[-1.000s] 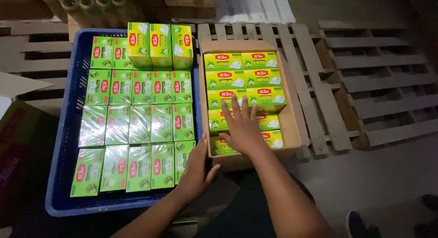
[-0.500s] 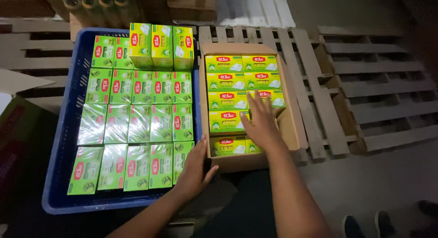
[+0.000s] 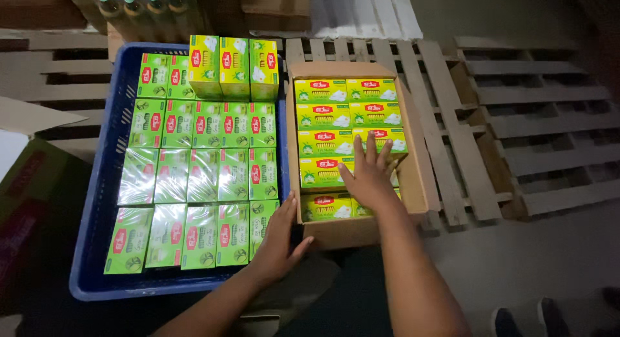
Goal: The person transfers small green and yellow boxes from a blue crate into a larger cardboard box. They arrange the boxes in rows, close the cardboard box, and then open it again to continue packing more boxes from the crate.
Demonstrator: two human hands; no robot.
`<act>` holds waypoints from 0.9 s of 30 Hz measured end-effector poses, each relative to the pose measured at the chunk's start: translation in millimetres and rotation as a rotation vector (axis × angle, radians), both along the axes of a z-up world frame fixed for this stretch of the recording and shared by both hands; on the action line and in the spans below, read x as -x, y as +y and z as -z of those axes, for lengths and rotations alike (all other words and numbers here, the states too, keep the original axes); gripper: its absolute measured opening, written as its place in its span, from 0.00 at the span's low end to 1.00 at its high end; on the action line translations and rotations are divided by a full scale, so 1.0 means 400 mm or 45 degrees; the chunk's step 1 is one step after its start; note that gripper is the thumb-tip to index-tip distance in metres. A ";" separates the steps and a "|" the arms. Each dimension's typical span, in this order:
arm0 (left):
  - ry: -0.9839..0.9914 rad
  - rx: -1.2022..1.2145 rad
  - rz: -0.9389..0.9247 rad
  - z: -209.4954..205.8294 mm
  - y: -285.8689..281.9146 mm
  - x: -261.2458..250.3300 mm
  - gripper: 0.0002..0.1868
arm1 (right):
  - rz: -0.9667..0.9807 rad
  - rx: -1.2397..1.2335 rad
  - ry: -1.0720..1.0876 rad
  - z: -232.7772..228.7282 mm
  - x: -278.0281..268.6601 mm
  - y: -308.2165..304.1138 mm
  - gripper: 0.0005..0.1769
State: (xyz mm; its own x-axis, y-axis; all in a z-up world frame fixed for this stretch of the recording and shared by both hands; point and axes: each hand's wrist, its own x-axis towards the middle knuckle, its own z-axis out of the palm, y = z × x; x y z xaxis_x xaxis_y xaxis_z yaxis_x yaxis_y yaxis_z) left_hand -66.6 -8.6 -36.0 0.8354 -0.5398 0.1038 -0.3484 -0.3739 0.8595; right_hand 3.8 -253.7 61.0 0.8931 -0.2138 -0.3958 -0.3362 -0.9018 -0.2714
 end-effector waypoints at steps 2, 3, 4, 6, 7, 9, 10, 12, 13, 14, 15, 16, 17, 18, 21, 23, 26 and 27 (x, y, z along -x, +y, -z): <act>-0.068 0.048 0.009 -0.018 0.020 -0.012 0.45 | 0.044 -0.039 -0.071 -0.032 0.020 0.012 0.46; -0.135 0.095 0.022 -0.028 0.032 -0.026 0.40 | 0.091 -0.079 -0.140 -0.050 0.021 0.021 0.44; -0.145 0.095 0.005 -0.008 0.040 -0.058 0.40 | 0.073 -0.080 -0.149 -0.003 0.022 -0.005 0.44; -0.341 0.239 -0.239 0.031 0.064 -0.123 0.31 | -0.043 0.038 -0.670 0.094 0.014 -0.050 0.42; -0.350 0.238 -0.265 0.020 0.080 -0.166 0.31 | -0.069 0.032 -0.677 0.089 0.022 -0.047 0.42; -0.300 0.161 -0.456 -0.009 0.120 -0.269 0.31 | -0.002 -0.049 -0.603 0.074 0.014 -0.039 0.37; -0.319 0.163 -0.489 -0.032 0.132 -0.318 0.31 | -0.036 -0.055 -0.619 0.068 0.018 -0.037 0.37; -0.510 0.103 -0.605 -0.079 0.167 -0.416 0.24 | -0.153 -0.010 -0.607 0.059 0.021 -0.034 0.33; -0.528 0.100 -0.636 -0.091 0.180 -0.460 0.24 | -0.185 -0.018 -0.623 0.067 0.015 -0.038 0.33; -0.462 0.008 -0.676 -0.103 0.194 -0.501 0.26 | -0.215 -0.009 -0.685 0.075 0.008 -0.043 0.29; -0.394 -0.081 -0.717 -0.115 0.209 -0.544 0.28 | -0.245 -0.002 -0.747 0.083 0.000 -0.049 0.26; -0.408 -0.080 -0.745 -0.119 0.220 -0.587 0.28 | -0.272 -0.007 -0.763 0.092 -0.010 -0.050 0.26; -0.441 -0.120 -0.757 -0.122 0.231 -0.630 0.28 | -0.251 -0.007 -0.755 0.102 -0.021 -0.054 0.26; -0.473 -0.159 -0.762 -0.124 0.236 -0.673 0.29 | -0.222 -0.004 -0.746 0.114 -0.027 -0.062 0.25; -0.434 -0.470 -0.734 -0.097 0.240 -0.792 0.42 | -0.173 0.061 -0.768 0.166 -0.052 -0.093 0.23; -0.288 -0.522 -0.748 -0.060 0.230 -0.836 0.50 | -0.131 0.046 -0.641 0.168 -0.074 -0.102 0.23; -0.133 -0.591 -0.685 -0.050 0.216 -0.869 0.54 | -0.026 0.022 -0.547 0.168 -0.092 -0.091 0.23; -0.119 -0.613 -0.611 -0.053 0.213 -0.872 0.51 | 0.034 0.010 -0.573 0.168 -0.093 -0.082 0.25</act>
State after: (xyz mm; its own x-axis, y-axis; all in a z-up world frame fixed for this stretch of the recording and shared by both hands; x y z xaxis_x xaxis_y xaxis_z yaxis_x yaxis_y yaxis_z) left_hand 282.1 76.7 -14.9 0.9928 -0.1164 0.0280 -0.1133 -0.8382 0.5334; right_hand 41.0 -286.7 -6.2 0.9700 -0.2409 0.0325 -0.2097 -0.8970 -0.3891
